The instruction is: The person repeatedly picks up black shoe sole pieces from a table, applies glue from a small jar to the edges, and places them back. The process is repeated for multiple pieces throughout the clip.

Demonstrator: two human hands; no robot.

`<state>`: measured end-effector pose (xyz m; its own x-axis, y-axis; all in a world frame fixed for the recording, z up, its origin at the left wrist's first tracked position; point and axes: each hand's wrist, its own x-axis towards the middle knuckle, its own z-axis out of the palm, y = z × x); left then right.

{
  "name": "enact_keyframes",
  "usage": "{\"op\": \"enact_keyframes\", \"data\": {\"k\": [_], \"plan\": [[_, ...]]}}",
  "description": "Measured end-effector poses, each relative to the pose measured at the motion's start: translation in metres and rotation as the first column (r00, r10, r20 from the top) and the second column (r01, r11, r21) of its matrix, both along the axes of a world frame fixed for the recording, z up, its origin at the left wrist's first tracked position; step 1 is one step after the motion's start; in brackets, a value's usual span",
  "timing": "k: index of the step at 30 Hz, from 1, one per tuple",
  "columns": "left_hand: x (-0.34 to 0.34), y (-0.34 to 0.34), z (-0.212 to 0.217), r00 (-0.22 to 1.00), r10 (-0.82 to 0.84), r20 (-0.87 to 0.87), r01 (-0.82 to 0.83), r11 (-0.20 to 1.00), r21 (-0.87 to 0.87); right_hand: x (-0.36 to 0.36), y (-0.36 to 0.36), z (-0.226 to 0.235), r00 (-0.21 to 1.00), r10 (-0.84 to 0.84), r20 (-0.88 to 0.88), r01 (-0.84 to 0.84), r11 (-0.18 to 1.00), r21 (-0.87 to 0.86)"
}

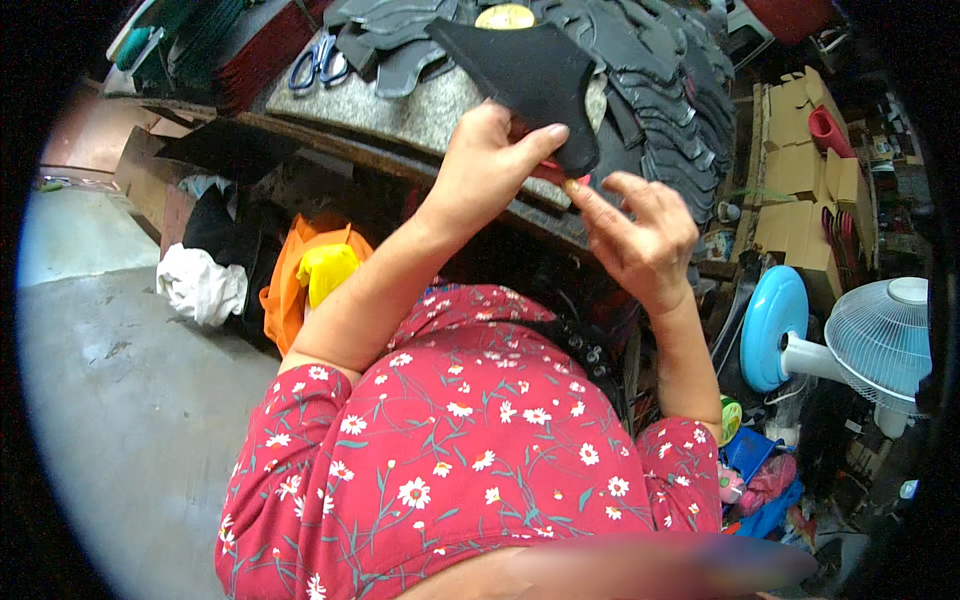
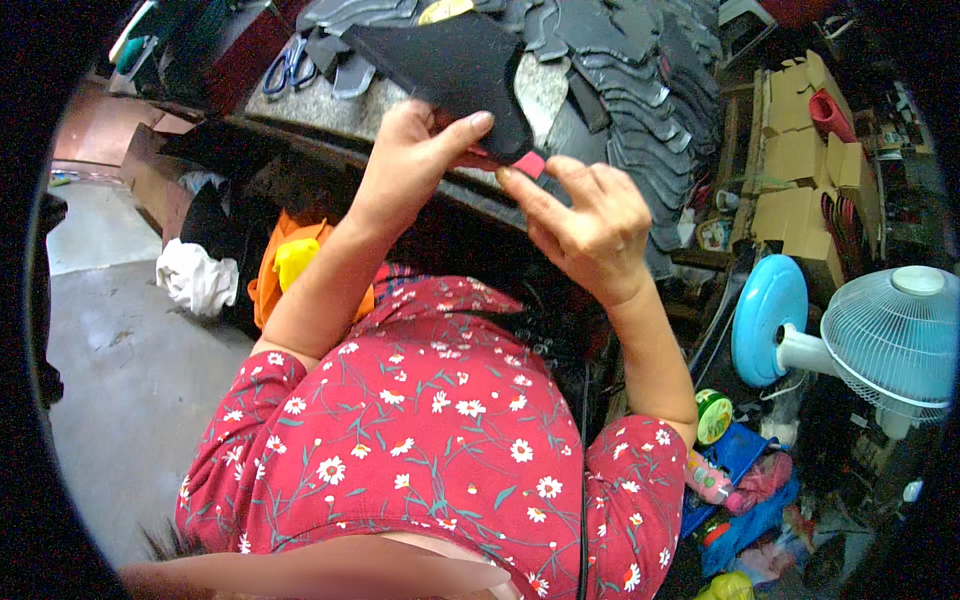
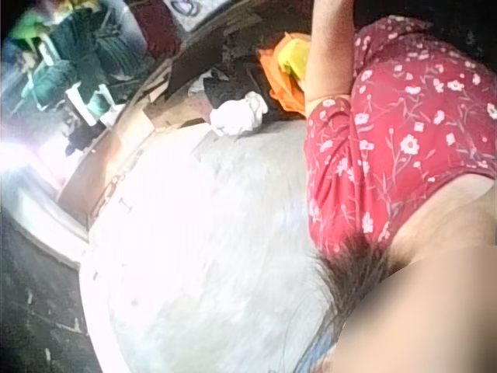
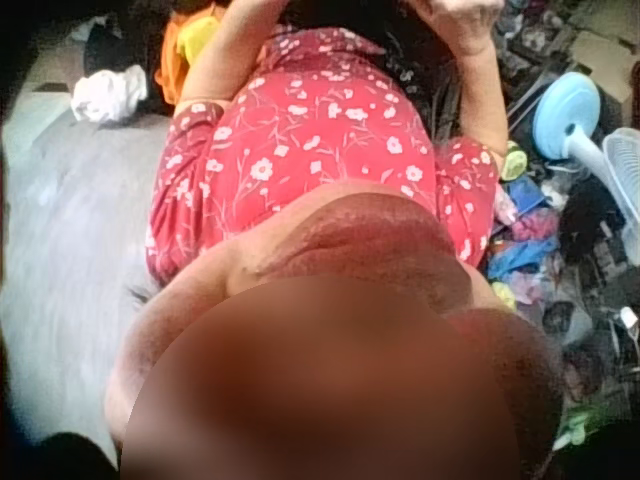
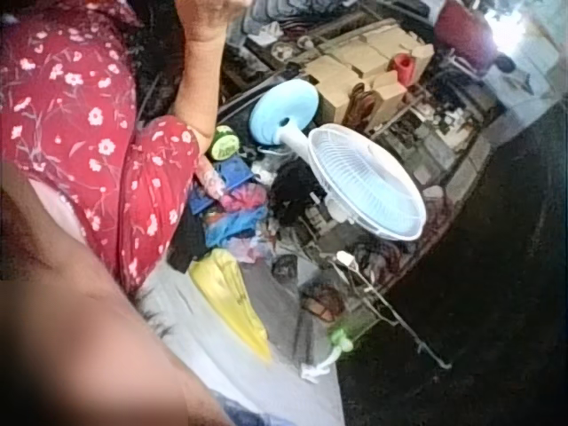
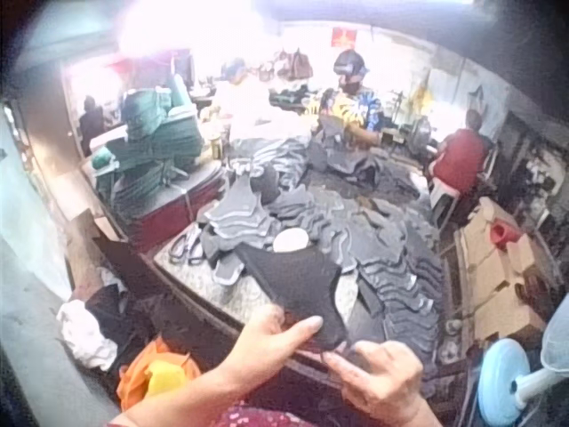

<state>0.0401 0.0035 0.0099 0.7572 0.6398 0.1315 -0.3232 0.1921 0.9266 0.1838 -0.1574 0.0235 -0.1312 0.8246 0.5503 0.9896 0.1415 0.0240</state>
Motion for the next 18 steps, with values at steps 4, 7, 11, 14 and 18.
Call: {"op": "enact_keyframes", "data": {"k": [4,7,11,14,18], "plan": [[-0.002,0.011,-0.006,0.970,-0.029,-0.242,0.070,0.984,0.163,0.018,0.002,0.007,0.977,-0.058,-0.207,0.073,0.995,0.066],[0.002,0.004,-0.009,0.889,-0.250,-0.385,0.320,0.938,0.130,0.029,0.008,0.013,0.789,-0.072,-0.610,0.104,0.994,0.017],[0.007,-0.007,-0.014,0.858,-0.306,-0.412,0.420,0.880,0.222,0.030,0.018,0.007,0.331,-0.075,-0.941,-0.034,0.995,-0.091],[0.007,-0.002,-0.022,0.964,0.202,-0.174,-0.039,0.752,0.658,0.042,0.024,0.007,0.228,-0.020,-0.973,0.015,1.000,-0.017],[0.005,0.022,-0.039,0.858,0.486,0.168,-0.305,0.219,0.927,0.080,0.039,0.020,0.219,-0.020,-0.976,0.198,0.980,0.024]]}}
